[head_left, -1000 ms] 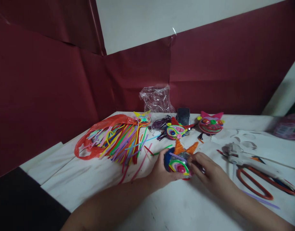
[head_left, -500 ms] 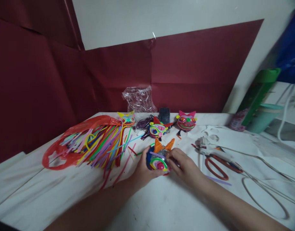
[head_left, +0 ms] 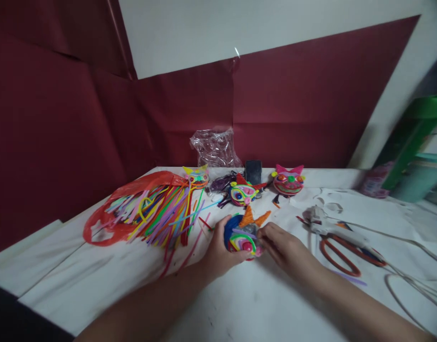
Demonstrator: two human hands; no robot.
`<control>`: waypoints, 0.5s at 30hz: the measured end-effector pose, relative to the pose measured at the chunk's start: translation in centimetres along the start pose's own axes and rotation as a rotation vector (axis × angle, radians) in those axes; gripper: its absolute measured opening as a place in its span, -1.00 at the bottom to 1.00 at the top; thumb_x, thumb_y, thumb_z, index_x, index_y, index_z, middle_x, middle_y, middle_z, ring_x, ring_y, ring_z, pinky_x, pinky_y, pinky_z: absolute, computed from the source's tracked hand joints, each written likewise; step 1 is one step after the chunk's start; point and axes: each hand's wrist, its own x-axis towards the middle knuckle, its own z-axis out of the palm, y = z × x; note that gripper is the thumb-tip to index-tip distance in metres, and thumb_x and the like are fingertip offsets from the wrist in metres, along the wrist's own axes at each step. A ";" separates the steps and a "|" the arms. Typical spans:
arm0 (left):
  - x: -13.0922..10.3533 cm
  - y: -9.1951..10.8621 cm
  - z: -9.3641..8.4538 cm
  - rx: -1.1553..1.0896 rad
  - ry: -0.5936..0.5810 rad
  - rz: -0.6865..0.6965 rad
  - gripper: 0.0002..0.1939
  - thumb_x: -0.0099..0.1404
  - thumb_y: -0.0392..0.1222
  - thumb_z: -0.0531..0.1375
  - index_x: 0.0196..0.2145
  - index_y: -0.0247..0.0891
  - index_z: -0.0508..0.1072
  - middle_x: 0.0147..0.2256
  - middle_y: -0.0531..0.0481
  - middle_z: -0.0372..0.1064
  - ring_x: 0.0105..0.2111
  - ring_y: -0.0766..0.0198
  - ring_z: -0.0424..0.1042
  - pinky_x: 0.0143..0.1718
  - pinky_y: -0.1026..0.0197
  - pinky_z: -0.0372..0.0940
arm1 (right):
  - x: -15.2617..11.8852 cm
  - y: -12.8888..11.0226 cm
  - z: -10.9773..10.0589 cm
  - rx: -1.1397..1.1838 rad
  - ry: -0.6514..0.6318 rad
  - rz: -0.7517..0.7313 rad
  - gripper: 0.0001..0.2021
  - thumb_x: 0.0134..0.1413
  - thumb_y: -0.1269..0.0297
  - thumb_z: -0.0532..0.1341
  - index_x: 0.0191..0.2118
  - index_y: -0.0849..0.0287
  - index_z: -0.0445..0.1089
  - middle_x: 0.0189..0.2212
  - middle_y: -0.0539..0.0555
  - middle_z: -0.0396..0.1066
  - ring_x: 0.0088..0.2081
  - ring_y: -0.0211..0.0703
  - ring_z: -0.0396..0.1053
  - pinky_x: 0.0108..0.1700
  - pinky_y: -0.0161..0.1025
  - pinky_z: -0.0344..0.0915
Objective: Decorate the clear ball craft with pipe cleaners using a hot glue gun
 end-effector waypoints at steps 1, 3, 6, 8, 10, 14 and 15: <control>0.0 0.0 0.0 0.000 -0.009 -0.004 -0.08 -0.14 -0.32 0.40 0.17 -0.17 0.13 0.14 -0.18 0.19 0.08 -0.01 0.28 0.09 -0.02 0.23 | 0.0 0.1 0.0 0.002 0.002 -0.004 -0.85 0.25 0.38 -0.02 -0.35 0.10 0.21 -0.44 0.05 0.31 -0.43 -0.19 0.33 -0.40 -0.30 0.29; -0.1 0.0 0.0 -0.003 -0.016 -0.022 -0.07 -0.13 -0.31 0.40 0.18 -0.17 0.12 0.15 -0.18 0.18 0.08 -0.01 0.28 0.09 -0.01 0.22 | 0.0 0.2 -0.1 0.006 0.012 -0.008 -0.86 0.24 0.37 -0.01 -0.35 0.09 0.22 -0.45 0.04 0.31 -0.44 -0.19 0.35 -0.42 -0.30 0.30; -0.1 0.4 0.1 -0.022 0.018 -0.068 -0.07 -0.14 -0.30 0.39 0.18 -0.21 0.10 0.14 -0.20 0.18 0.07 0.01 0.28 0.10 -0.01 0.21 | 0.1 0.1 -0.3 0.008 0.020 0.004 -0.85 0.24 0.35 -0.01 -0.34 0.09 0.23 -0.45 0.04 0.32 -0.45 -0.19 0.37 -0.42 -0.30 0.31; 0.0 0.8 0.1 -0.028 0.047 -0.106 -0.09 -0.13 -0.28 0.37 0.17 -0.24 0.10 0.12 -0.21 0.20 0.05 0.01 0.29 0.09 -0.01 0.21 | 0.2 0.2 -0.6 -0.002 0.021 0.017 -0.85 0.25 0.33 -0.01 -0.33 0.09 0.24 -0.44 0.04 0.33 -0.45 -0.19 0.38 -0.41 -0.29 0.32; 0.0 1.2 0.1 -0.016 0.066 -0.132 -0.11 -0.11 -0.26 0.36 0.16 -0.25 0.10 0.11 -0.22 0.20 0.04 0.01 0.29 0.08 -0.02 0.21 | 0.2 0.4 -1.0 -0.025 0.027 0.029 -0.86 0.25 0.33 -0.01 -0.32 0.09 0.25 -0.42 0.05 0.34 -0.43 -0.18 0.39 -0.39 -0.29 0.33; -0.1 1.5 0.1 -0.002 0.082 -0.153 -0.11 -0.12 -0.24 0.35 0.16 -0.25 0.10 0.12 -0.23 0.17 0.04 0.00 0.29 0.07 -0.01 0.22 | 0.3 1.8 -2.0 -0.106 0.085 0.043 -0.86 0.26 0.28 0.01 -0.31 0.09 0.27 -0.39 0.06 0.35 -0.39 -0.15 0.40 -0.36 -0.26 0.32; -0.1 1.5 0.1 -0.008 0.083 -0.153 -0.10 -0.12 -0.24 0.36 0.17 -0.25 0.10 0.13 -0.23 0.16 0.05 -0.01 0.28 0.07 -0.01 0.22 | 0.2 2.2 -2.3 -0.133 0.109 0.040 -0.85 0.26 0.27 0.01 -0.30 0.09 0.27 -0.39 0.07 0.35 -0.39 -0.15 0.40 -0.36 -0.26 0.32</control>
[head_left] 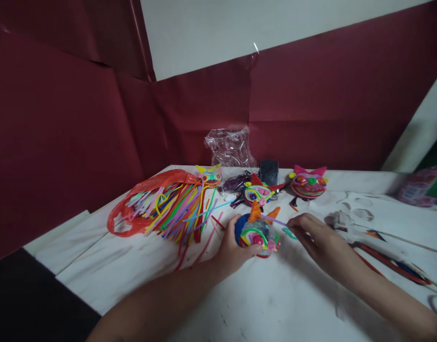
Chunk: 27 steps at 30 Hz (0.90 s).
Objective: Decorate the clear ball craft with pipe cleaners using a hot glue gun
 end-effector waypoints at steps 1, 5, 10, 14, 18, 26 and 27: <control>0.0 0.0 0.0 -0.010 -0.001 0.001 -0.10 -0.13 -0.22 0.36 0.17 -0.25 0.10 0.13 -0.23 0.15 0.05 -0.01 0.28 0.07 -0.01 0.22 | 0.0 0.4 -0.2 -0.027 0.030 -0.005 -0.86 0.26 0.26 0.01 -0.29 0.09 0.27 -0.38 0.07 0.35 -0.39 -0.14 0.39 -0.37 -0.25 0.31; 0.1 -0.4 0.0 -0.043 0.001 0.008 -0.12 -0.11 -0.22 0.35 0.16 -0.24 0.11 0.11 -0.20 0.19 0.02 0.02 0.30 0.06 0.00 0.23 | 0.1 1.4 -1.4 -0.108 0.146 -0.041 -0.89 0.25 0.26 0.03 -0.26 0.07 0.27 -0.36 0.08 0.34 -0.34 -0.09 0.40 -0.33 -0.22 0.31; 0.4 -0.7 0.1 -0.045 0.010 0.026 -0.15 -0.10 -0.23 0.36 0.15 -0.22 0.12 0.08 -0.18 0.23 0.01 0.04 0.32 0.05 0.01 0.25 | 0.4 0.8 -3.0 -0.063 0.087 -0.165 -0.90 0.26 0.30 0.03 -0.22 0.03 0.28 -0.33 0.07 0.36 -0.31 -0.10 0.40 -0.30 -0.22 0.31; 0.4 -0.8 0.1 -0.062 0.025 0.015 -0.15 -0.08 -0.27 0.35 0.16 -0.21 0.12 0.07 -0.17 0.24 0.01 0.04 0.33 0.04 0.00 0.26 | 0.6 1.0 -3.4 -0.003 -0.125 -0.221 -0.90 0.27 0.31 0.04 -0.22 0.06 0.30 -0.31 0.09 0.35 -0.29 -0.12 0.39 -0.30 -0.24 0.31; 0.3 -1.0 0.1 -0.073 0.030 -0.015 -0.14 -0.08 -0.26 0.37 0.16 -0.20 0.13 0.07 -0.17 0.26 0.01 0.04 0.34 0.05 0.00 0.25 | 0.4 2.7 -2.7 0.031 -0.287 -0.209 -0.87 0.27 0.32 0.05 -0.29 0.10 0.31 -0.34 0.10 0.36 -0.32 -0.15 0.39 -0.31 -0.26 0.32; 0.6 -2.2 0.0 -0.099 0.034 0.045 -0.10 -0.14 -0.19 0.43 0.15 -0.17 0.17 0.04 -0.15 0.30 0.01 0.01 0.33 0.07 -0.05 0.24 | -0.6 5.4 -0.9 0.018 -0.314 -0.165 -0.80 0.24 0.16 0.06 -0.29 0.10 0.37 -0.32 0.15 0.43 -0.31 -0.07 0.44 -0.30 -0.20 0.38; 0.6 -2.2 0.0 -0.103 0.028 0.052 -0.09 -0.15 -0.18 0.44 0.16 -0.17 0.17 0.04 -0.15 0.29 0.02 0.01 0.33 0.08 -0.05 0.24 | -0.7 5.1 -0.7 0.014 -0.294 -0.150 -0.79 0.22 0.11 0.08 -0.26 0.09 0.37 -0.29 0.15 0.43 -0.28 -0.05 0.45 -0.27 -0.18 0.40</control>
